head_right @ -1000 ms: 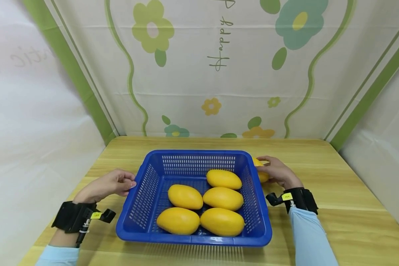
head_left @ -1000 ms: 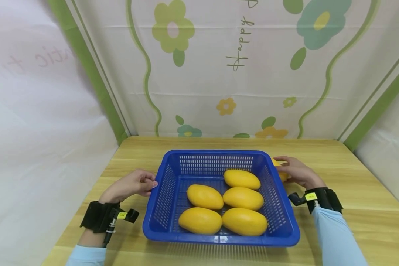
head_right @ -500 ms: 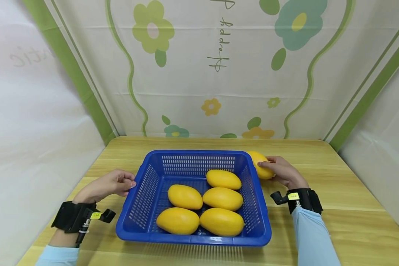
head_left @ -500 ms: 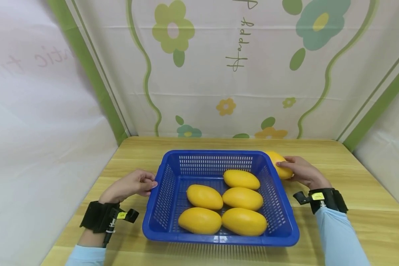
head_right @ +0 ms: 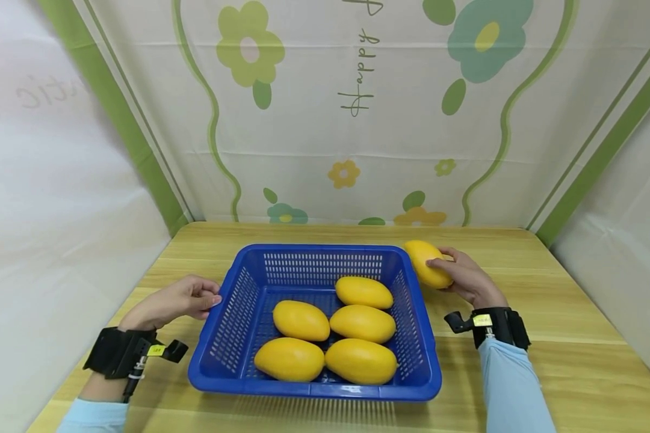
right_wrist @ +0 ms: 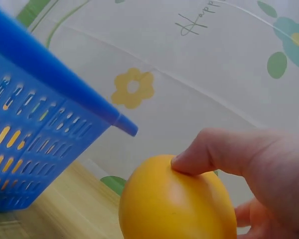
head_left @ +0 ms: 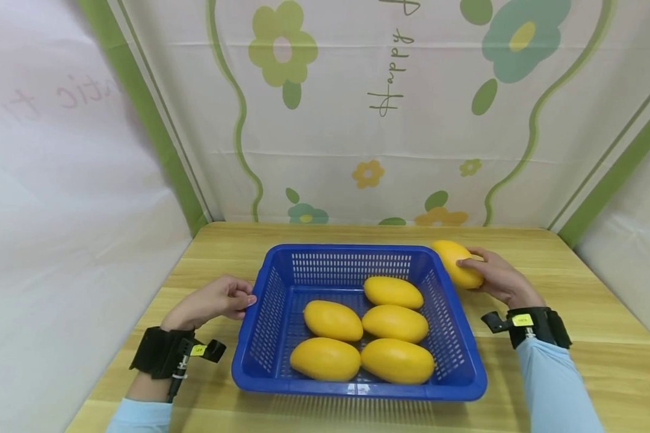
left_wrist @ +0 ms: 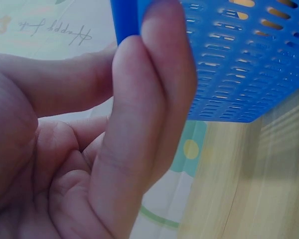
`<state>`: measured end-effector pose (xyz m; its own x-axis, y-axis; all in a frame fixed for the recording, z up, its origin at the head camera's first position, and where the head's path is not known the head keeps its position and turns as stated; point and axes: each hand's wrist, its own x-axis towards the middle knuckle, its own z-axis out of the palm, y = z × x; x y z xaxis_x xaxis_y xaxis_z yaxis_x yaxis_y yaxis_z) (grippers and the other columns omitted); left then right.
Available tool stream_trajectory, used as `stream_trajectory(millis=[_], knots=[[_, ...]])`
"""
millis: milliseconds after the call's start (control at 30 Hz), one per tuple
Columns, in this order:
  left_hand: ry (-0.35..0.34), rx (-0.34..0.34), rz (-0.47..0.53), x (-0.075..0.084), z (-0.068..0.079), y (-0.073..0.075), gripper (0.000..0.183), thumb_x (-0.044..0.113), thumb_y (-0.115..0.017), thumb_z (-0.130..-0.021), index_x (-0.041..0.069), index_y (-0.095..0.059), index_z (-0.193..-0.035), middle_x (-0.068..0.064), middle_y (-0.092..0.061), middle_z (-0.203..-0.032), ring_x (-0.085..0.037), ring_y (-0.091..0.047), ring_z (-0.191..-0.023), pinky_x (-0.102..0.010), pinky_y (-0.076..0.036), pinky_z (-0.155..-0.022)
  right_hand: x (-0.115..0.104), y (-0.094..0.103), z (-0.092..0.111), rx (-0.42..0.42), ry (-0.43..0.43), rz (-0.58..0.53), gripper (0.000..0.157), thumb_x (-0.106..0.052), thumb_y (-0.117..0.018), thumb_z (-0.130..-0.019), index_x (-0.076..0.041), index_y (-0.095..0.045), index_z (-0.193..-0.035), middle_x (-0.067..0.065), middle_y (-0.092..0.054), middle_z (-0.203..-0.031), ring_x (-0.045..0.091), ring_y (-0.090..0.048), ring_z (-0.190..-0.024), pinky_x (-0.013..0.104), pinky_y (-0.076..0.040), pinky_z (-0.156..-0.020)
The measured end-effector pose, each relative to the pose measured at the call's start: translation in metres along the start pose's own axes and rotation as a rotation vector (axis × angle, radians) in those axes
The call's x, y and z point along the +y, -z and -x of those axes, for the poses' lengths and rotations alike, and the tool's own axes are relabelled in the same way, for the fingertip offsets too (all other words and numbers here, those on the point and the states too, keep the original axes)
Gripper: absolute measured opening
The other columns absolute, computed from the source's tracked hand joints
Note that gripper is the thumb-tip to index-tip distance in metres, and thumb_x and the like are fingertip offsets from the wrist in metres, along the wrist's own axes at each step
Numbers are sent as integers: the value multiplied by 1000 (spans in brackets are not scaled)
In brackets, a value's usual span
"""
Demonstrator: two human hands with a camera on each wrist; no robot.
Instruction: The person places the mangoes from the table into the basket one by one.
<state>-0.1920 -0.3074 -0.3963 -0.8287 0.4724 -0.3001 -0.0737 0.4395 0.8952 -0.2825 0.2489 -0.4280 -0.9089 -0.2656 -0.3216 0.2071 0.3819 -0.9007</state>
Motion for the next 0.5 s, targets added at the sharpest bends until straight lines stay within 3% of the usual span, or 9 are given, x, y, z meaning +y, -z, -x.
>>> stream_trajectory(millis=[133,500], knots=[[0,-4,4,1,0,-1,28,11,-54,-102,-12,-61,-116,-10,-73,-96,-13,-70,-85,-30,-61,-78,-2,1,2,-2,15,-18,79,-30,-48,-106,1,3,-158,29,-29,-146,13,-54,-102,26,-56,-85],[2,3,-12,1,1,0,27,11,-54,-103,-12,-61,-115,-9,-73,-95,-13,-69,-84,-33,-62,-80,-11,1,7,4,59,-35,71,-26,-46,-106,-1,-4,-158,24,-30,-142,15,-53,-101,26,-55,-84]])
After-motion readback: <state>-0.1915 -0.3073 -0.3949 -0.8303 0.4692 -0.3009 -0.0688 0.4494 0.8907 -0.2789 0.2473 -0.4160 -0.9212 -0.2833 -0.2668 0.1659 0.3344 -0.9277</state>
